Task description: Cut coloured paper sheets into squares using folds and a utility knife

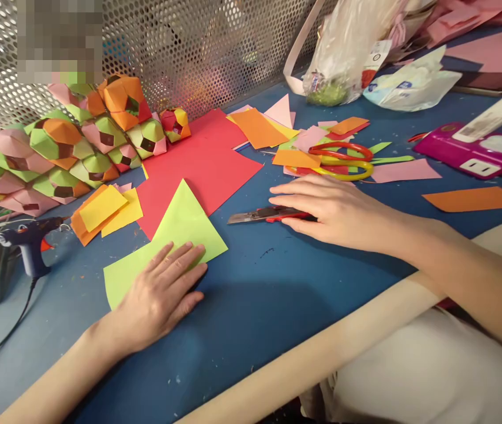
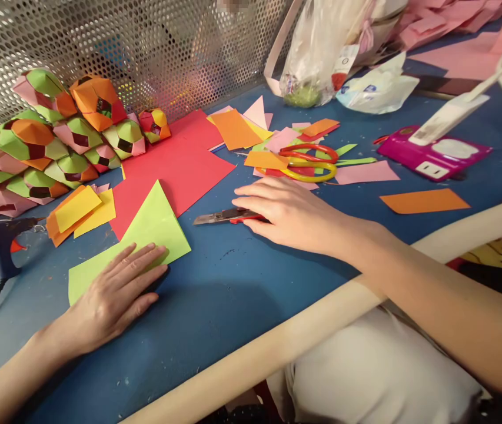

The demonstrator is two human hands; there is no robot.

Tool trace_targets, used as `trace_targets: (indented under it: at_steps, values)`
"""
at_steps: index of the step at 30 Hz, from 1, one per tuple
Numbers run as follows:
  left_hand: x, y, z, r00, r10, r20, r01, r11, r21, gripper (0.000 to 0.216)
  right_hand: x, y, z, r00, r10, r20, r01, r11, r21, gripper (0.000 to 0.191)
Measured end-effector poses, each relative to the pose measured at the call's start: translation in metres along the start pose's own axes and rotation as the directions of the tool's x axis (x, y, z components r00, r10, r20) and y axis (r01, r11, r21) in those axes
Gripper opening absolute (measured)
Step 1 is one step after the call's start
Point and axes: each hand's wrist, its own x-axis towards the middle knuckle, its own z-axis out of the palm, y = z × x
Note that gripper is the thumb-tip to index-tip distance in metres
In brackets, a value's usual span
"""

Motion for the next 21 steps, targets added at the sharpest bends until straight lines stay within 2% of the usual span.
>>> trace_targets:
  at_steps: [3,6,8,10,15,21]
  values:
    - [-0.003,0.023,0.003,1.0,-0.003,0.0,0.003,1.0,-0.001,0.042,0.012,-0.031,0.002,0.995,-0.098,-0.027,0.098,0.995,0.009,0.03]
    - [-0.007,0.042,0.004,0.999,-0.053,-0.008,0.053,0.999,-0.003,0.047,0.024,-0.073,0.012,0.945,-0.326,0.005,0.322,0.937,0.135,0.033]
    - [-0.011,0.049,0.003,0.994,-0.107,-0.022,0.106,0.994,-0.021,0.049,0.03,-0.096,0.022,0.911,-0.407,0.061,0.385,0.895,0.225,0.038]
    - [-0.015,0.051,0.002,0.986,-0.162,-0.025,0.161,0.986,-0.036,0.049,0.034,-0.11,0.033,0.9,-0.431,0.072,0.398,0.877,0.27,0.045]
    - [-0.023,0.049,0.007,0.976,-0.216,-0.026,0.216,0.976,-0.006,0.05,0.035,-0.117,0.05,0.902,-0.427,0.059,0.39,0.867,0.309,0.056]
    - [-0.036,0.051,0.006,0.979,-0.198,-0.044,0.202,0.97,0.133,0.049,0.026,-0.11,0.048,0.896,-0.434,0.096,0.413,0.893,0.18,0.059]
